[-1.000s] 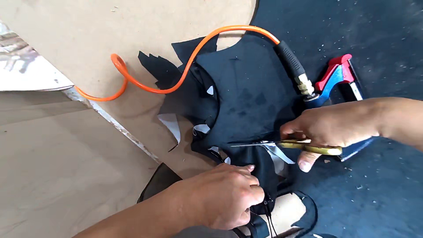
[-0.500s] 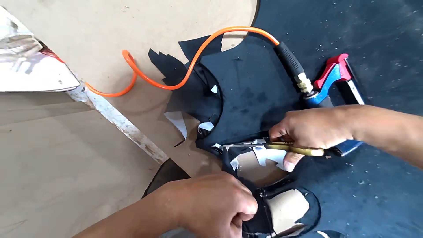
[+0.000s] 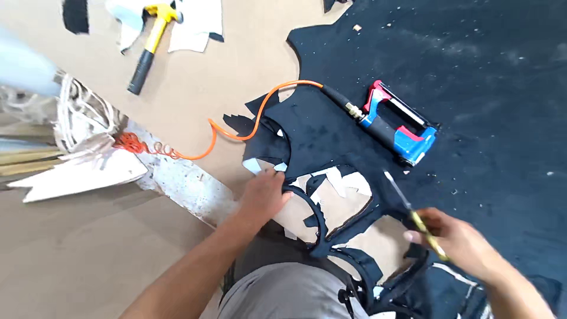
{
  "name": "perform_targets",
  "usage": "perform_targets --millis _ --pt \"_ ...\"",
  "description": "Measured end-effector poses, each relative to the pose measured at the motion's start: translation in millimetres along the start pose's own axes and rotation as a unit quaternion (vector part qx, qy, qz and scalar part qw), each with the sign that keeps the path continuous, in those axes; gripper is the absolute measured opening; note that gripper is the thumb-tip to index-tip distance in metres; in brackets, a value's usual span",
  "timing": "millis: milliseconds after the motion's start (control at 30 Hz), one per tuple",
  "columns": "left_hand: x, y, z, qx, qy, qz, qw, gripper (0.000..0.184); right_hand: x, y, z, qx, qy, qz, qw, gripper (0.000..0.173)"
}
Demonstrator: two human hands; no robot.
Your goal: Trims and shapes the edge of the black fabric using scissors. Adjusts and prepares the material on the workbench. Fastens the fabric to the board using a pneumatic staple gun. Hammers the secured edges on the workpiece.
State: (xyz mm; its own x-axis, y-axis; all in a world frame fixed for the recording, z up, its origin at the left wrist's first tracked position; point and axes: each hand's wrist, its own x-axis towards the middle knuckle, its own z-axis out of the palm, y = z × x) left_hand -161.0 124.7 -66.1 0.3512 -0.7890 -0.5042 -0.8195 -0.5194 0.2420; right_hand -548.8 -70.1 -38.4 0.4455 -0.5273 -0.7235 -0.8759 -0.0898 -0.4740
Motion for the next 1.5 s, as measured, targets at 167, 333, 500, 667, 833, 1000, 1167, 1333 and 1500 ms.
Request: perform_targets --millis 167,333,500,667,833,1000,1167,1333,1500 --pt "-22 48 5 -0.081 -0.099 -0.072 0.989 0.039 -2 -55 108 0.308 -0.271 -0.07 0.909 0.073" --pt "-33 38 21 -0.34 -0.01 -0.127 0.932 0.027 23 -81 176 0.499 -0.304 -0.108 0.805 0.078" --pt "-32 26 12 -0.397 0.033 -0.142 0.906 0.019 24 -84 183 0.523 -0.328 -0.105 0.78 0.073" --pt "-28 27 4 -0.385 -0.024 -0.132 0.913 0.021 19 -100 202 0.535 -0.293 -0.117 0.784 0.073" --pt "-21 19 -1 -0.333 -0.089 -0.101 0.933 0.024 34 -142 240 0.614 -0.163 -0.151 0.757 0.061" --pt "-1 -4 -48 -0.2 -0.208 0.032 0.957 0.02 25 -163 285 0.663 -0.029 -0.133 0.736 0.054" --pt "38 -47 -134 -0.056 -0.096 0.15 0.982 0.021 -27 -148 289 0.632 0.115 -0.066 0.763 0.061" --pt "91 -9 -125 0.121 0.069 0.348 0.927 0.045 -87 -111 264 0.438 0.36 0.247 0.786 0.061" --pt "86 83 33 0.128 -0.046 0.523 0.841 0.064 -94 -82 235 0.348 0.426 0.386 0.741 0.07"
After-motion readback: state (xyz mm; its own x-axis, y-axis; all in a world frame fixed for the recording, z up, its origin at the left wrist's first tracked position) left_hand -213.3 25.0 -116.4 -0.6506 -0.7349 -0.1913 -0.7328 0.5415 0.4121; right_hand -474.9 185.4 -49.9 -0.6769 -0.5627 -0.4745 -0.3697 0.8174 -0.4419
